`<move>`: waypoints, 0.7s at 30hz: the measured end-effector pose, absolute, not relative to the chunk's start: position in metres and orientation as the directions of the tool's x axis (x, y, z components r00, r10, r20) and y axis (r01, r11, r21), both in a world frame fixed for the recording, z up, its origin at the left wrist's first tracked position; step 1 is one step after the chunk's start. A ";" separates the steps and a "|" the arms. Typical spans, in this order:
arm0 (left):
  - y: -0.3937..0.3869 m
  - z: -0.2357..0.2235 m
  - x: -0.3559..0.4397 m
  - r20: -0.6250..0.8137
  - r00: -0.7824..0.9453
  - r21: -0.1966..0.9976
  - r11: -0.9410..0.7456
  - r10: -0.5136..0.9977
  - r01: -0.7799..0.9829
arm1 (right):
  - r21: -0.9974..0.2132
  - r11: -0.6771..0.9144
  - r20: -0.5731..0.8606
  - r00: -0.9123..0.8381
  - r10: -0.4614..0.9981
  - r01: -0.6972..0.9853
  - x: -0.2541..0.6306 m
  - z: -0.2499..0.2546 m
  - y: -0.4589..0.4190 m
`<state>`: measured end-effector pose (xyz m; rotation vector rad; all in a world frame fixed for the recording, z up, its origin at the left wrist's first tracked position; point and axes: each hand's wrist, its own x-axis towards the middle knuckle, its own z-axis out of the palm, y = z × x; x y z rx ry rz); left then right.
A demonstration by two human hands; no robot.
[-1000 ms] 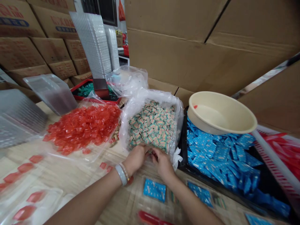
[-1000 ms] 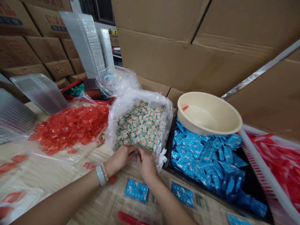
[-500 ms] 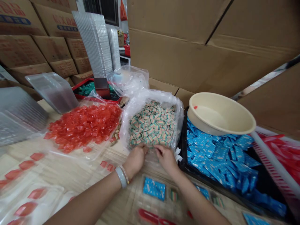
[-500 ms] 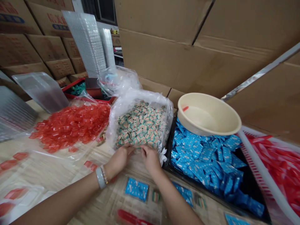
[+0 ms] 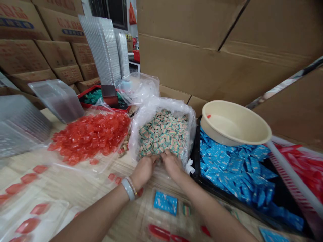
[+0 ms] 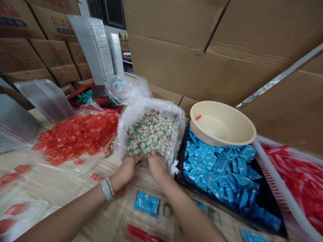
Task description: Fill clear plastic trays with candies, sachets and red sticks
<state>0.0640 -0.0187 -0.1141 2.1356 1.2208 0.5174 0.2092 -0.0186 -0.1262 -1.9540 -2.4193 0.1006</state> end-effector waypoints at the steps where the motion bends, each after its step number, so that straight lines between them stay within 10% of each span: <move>1: -0.018 -0.114 0.063 0.031 0.494 0.688 -0.377 0.869 0.620 | -0.073 0.234 -0.023 -0.236 0.971 0.970 0.211 -0.125 -0.018; 12: -0.016 -0.121 0.065 0.044 0.461 0.758 -0.330 0.886 0.563 | -0.402 0.365 0.029 -0.387 0.922 0.839 0.219 -0.120 -0.013; 21: -0.013 -0.120 0.067 0.043 0.484 0.721 -0.362 0.874 0.591 | -0.686 0.205 0.109 -0.180 0.978 0.698 0.223 -0.135 -0.026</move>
